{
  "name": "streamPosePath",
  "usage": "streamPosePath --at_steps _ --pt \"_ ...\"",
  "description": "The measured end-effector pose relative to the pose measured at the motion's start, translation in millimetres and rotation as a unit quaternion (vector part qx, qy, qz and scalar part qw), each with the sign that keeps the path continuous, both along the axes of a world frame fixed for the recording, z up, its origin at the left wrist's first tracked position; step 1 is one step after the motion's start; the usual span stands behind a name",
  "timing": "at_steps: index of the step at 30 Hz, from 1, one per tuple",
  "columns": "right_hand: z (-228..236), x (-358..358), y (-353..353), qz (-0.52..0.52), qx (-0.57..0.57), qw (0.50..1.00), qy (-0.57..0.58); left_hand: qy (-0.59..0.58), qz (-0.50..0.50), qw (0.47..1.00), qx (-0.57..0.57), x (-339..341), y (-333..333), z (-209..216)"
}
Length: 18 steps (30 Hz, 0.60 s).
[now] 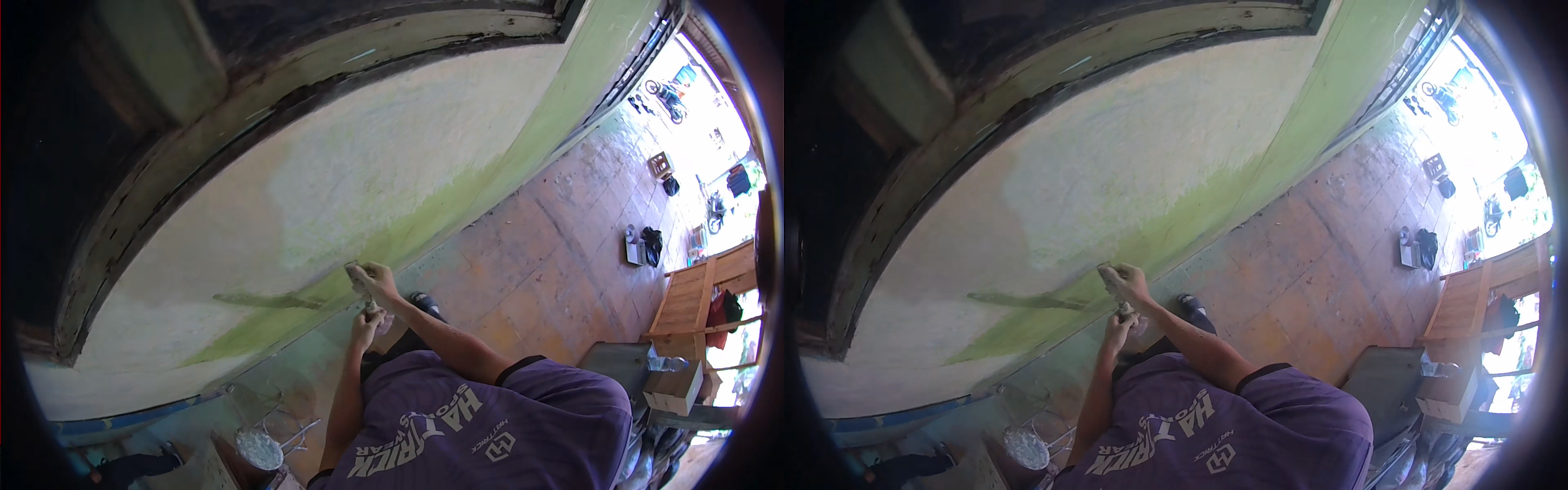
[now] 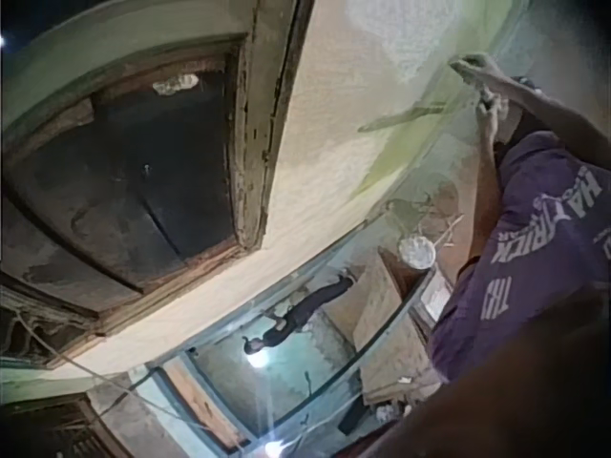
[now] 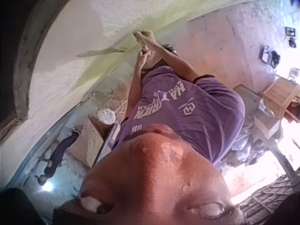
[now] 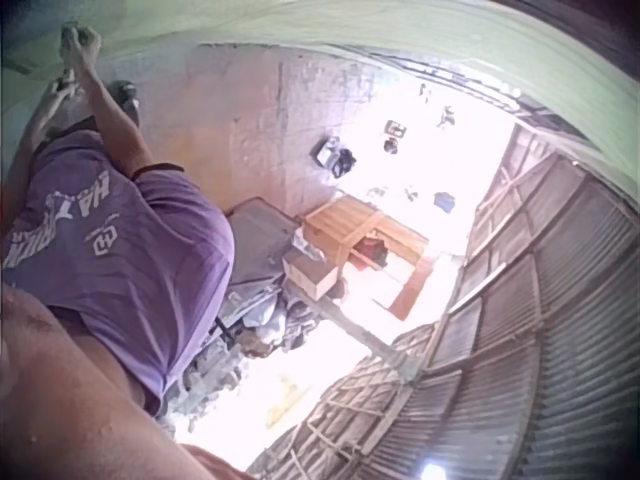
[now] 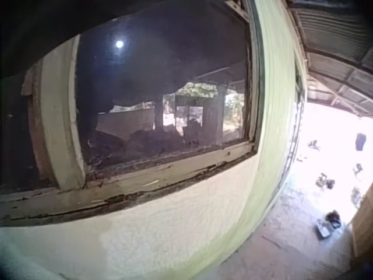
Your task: The person scrapes old paint from a wall with a metal scraper, removing paint chips to prepare the surface for renovation.
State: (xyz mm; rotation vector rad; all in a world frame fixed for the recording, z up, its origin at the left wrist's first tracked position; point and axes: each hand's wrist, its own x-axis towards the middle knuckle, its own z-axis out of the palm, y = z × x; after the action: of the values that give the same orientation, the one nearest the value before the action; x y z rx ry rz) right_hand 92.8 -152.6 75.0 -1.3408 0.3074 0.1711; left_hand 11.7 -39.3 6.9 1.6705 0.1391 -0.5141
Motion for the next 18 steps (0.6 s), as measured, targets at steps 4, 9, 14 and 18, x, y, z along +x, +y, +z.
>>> streamPosePath --at_steps 4,9,14,18 --pt "4 28 -13 0.067 -0.041 0.997 -0.017 -0.051 0.066 0.996 -0.019 17 -27 -21" --pt "-9 36 -41 0.001 -0.113 0.994 -0.009 -0.048 0.022 0.997 0.057 33 -61 -26" --pt "-4 52 -68 0.024 -0.160 0.985 -0.067 -0.017 0.020 0.996 0.086 52 -82 -17" --pt "-6 55 -69 0.070 -0.069 0.995 -0.025 -0.050 0.020 0.987 0.151 54 -89 -51"
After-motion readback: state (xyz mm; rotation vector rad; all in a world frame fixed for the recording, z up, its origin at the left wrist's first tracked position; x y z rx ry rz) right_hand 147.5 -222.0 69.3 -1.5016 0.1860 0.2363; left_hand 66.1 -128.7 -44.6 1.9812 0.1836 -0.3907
